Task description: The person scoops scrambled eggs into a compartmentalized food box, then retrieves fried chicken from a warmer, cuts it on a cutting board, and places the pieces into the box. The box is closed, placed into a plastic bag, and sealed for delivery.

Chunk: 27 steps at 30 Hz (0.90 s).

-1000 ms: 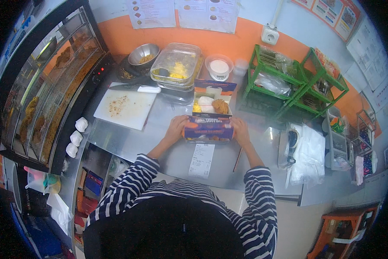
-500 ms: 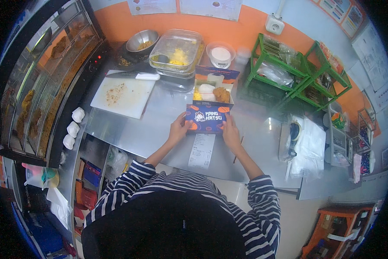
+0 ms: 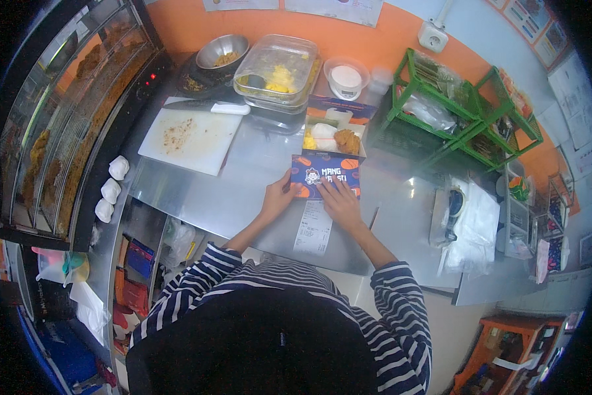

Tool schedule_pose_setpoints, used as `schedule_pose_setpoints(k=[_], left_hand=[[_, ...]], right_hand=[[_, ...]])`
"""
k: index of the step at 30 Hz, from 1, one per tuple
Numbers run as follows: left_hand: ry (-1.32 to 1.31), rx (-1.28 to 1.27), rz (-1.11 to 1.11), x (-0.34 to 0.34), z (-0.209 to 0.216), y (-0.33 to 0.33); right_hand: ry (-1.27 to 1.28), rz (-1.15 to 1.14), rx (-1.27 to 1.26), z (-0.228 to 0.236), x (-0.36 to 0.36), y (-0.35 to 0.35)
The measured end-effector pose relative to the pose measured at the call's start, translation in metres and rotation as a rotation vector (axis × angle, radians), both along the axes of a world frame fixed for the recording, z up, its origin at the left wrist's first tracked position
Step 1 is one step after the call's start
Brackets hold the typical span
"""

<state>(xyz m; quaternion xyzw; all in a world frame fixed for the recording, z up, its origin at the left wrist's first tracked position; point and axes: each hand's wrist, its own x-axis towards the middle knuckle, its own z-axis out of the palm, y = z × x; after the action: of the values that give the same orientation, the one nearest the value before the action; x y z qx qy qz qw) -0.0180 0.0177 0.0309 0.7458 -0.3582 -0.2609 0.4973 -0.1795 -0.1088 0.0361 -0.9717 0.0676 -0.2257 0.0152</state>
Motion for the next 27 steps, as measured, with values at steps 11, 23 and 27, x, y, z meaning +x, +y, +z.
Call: schedule_pose_setpoints(k=[11,23,27], left_hand=[[-0.343,-0.119,0.15,0.061,-0.003,-0.1],[-0.41,0.149,-0.149,0.109,0.011,-0.137],[-0.247,0.091,-0.168,0.105,0.051,-0.118]], right_hand=[[-0.398,-0.646,0.325,0.015,0.04,-0.097],[-0.107,-0.606,0.561,0.013,0.041,-0.159],[-0.315,-0.64,0.648,0.052,0.018,-0.131]])
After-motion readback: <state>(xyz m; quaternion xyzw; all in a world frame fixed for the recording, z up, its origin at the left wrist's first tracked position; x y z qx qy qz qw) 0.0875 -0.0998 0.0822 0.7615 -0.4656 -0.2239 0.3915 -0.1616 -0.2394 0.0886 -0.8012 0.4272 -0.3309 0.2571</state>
